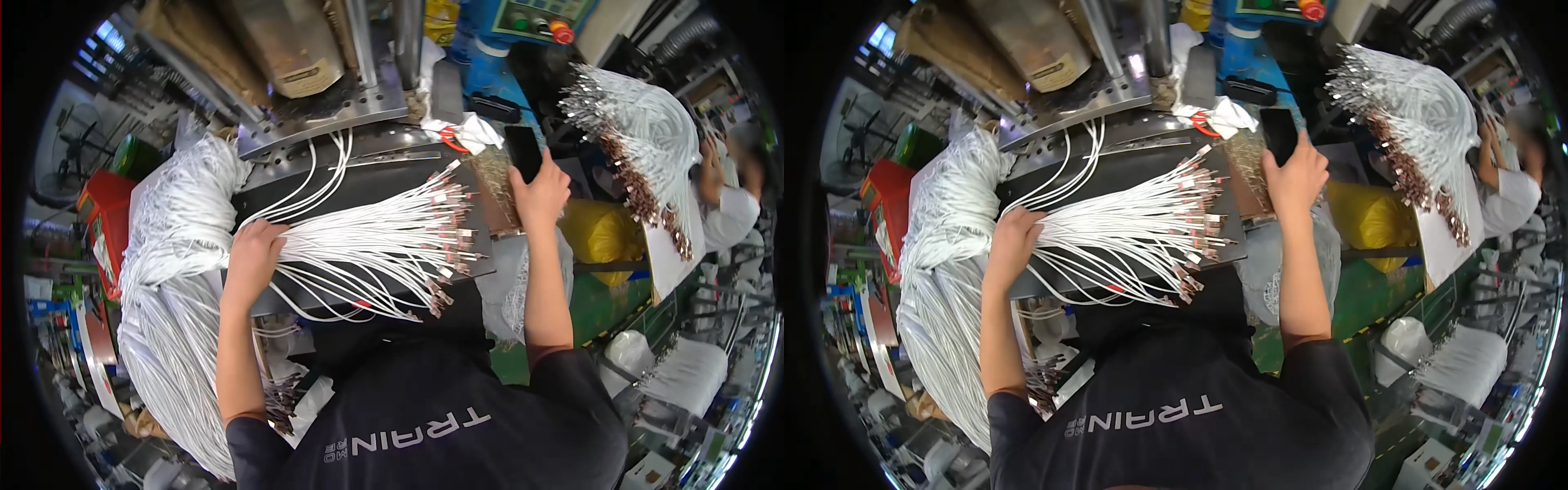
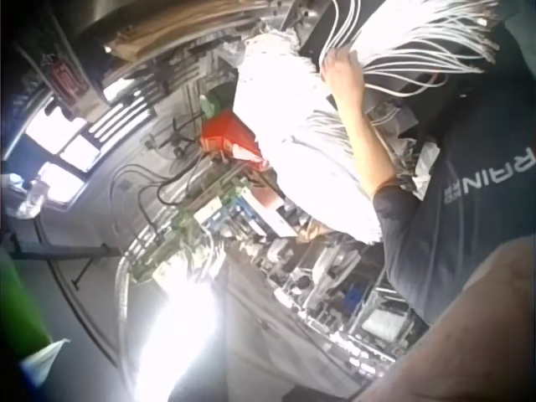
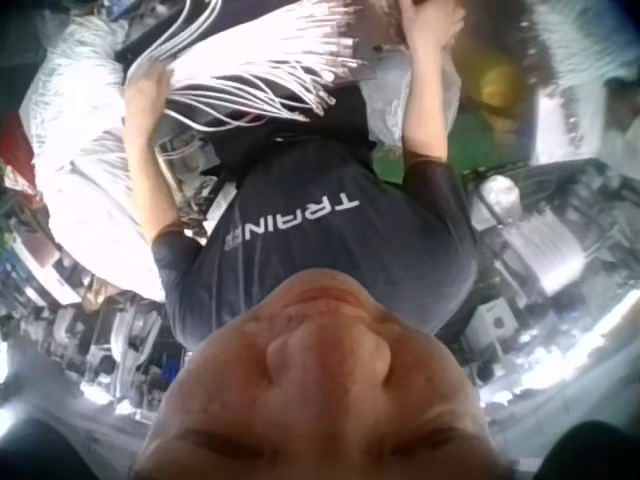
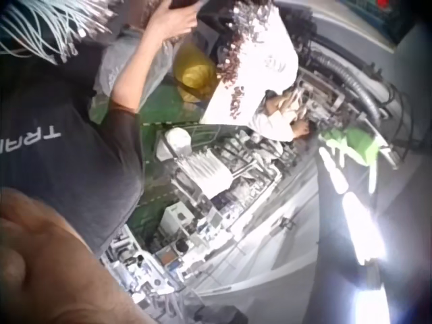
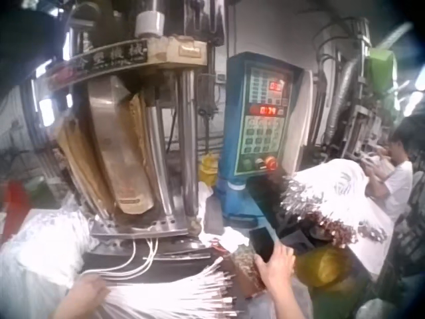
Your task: Manually organizing and bundling sets of wiring harnesses at an assembly station.
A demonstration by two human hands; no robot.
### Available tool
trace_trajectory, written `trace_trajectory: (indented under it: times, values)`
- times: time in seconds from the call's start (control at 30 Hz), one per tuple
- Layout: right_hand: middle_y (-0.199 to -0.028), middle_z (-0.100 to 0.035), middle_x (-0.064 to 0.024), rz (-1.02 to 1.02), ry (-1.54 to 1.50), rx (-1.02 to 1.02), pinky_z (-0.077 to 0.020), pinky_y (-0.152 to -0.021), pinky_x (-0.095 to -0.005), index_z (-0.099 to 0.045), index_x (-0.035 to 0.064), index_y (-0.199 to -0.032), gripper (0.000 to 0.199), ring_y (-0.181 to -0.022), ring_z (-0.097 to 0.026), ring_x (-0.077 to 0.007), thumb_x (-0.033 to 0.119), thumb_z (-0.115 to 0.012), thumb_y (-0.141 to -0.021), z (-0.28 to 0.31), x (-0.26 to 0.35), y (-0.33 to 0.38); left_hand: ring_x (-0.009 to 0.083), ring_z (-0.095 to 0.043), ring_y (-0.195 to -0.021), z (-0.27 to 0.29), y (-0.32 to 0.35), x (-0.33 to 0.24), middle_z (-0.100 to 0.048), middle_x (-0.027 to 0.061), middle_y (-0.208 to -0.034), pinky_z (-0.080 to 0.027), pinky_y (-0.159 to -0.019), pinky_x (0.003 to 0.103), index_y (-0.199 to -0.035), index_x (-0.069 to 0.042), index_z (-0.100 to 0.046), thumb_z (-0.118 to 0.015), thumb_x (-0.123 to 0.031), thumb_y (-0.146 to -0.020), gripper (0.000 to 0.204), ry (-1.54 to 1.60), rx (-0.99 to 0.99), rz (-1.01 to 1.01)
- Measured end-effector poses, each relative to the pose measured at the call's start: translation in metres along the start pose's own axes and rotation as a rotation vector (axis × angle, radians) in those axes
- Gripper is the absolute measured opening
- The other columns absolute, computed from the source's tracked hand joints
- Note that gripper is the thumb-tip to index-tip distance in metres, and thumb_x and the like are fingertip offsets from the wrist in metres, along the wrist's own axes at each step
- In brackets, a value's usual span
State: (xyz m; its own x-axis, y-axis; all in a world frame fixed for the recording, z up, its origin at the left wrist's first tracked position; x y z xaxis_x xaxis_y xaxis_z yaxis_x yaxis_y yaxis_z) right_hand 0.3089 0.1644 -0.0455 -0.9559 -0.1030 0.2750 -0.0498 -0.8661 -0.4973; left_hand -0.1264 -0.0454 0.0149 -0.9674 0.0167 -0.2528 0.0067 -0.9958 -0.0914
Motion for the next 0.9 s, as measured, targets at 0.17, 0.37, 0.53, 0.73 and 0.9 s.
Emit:
trace_trajectory:
  times: [0.17, 0.37, 0.53, 0.73, 0.9]
  values:
    - [-0.128, -0.062, -0.0168, 0.016, -0.066, 0.041, -0.0415, -0.101, -0.0492, -0.054, 0.0030, -0.139, 0.071, -0.119, -0.052, -0.0404, 0.043, -0.075, -0.084, -0.005, -0.010, -0.003, 0.0372, -0.063, -0.091, 0.006, 0.004, 0.005, -0.066, 0.0162, -0.093, -0.050, -0.081, 0.040, -0.107, -0.001, -0.069, -0.064, -0.014, -0.093, 0.020, 0.164, -0.006, 0.061]
    - [-0.134, -0.059, -0.0154, 0.137, -0.053, -0.056, -0.0404, -0.103, -0.0493, -0.053, 0.0034, -0.140, 0.070, -0.126, -0.050, -0.0399, 0.039, -0.076, -0.084, 0.020, 0.024, -0.001, 0.0327, -0.066, -0.087, 0.001, 0.000, 0.005, -0.068, 0.0161, -0.094, -0.052, -0.078, 0.037, -0.108, -0.002, -0.067, -0.067, -0.014, -0.091, 0.021, 0.540, -0.216, 0.269]
    - [-0.133, -0.059, -0.0139, 0.713, -0.620, 0.431, -0.0486, -0.095, -0.0467, -0.054, 0.0097, -0.138, 0.064, -0.120, -0.057, -0.0338, 0.032, -0.077, -0.084, 0.068, 0.168, 0.046, 0.0166, -0.065, -0.087, -0.024, -0.024, -0.064, -0.068, 0.0091, -0.089, -0.052, -0.079, 0.032, -0.106, -0.001, -0.064, -0.071, -0.021, -0.092, 0.026, 0.296, 0.194, -0.024]
    - [-0.108, -0.071, -0.0088, 0.625, -0.577, 0.862, -0.0557, -0.077, -0.0441, -0.063, 0.0112, -0.128, 0.047, -0.105, -0.066, -0.0313, 0.027, -0.072, -0.085, 0.075, 0.190, 0.034, 0.0177, -0.063, -0.080, 0.002, -0.034, -0.062, -0.067, 0.0037, -0.081, -0.050, -0.074, 0.033, -0.104, -0.001, -0.064, -0.066, -0.019, -0.095, 0.020, 0.897, -0.147, 0.073]
    - [-0.098, -0.071, -0.0105, 0.822, -0.189, 0.387, -0.0543, -0.076, -0.0446, -0.067, 0.0096, -0.110, 0.027, -0.096, -0.068, -0.0323, 0.018, -0.065, -0.085, 0.079, 0.186, 0.008, 0.0145, -0.059, -0.073, -0.005, -0.031, -0.035, -0.063, 0.0053, -0.078, -0.047, -0.067, 0.034, -0.101, -0.001, -0.065, -0.064, -0.018, -0.097, 0.017, 0.613, 0.103, 0.133]
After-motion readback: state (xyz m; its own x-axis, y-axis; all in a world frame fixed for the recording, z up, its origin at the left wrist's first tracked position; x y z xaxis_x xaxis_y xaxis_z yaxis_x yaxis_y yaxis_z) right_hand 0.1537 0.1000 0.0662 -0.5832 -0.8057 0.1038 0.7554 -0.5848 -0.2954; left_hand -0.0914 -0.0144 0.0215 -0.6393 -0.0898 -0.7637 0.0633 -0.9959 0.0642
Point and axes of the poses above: each hand's wrist, its own y-axis away from the middle knuckle, its own z-axis out of the back of the hand, x = y × z, the point moved 1 cm from there along -y, towards the middle knuckle
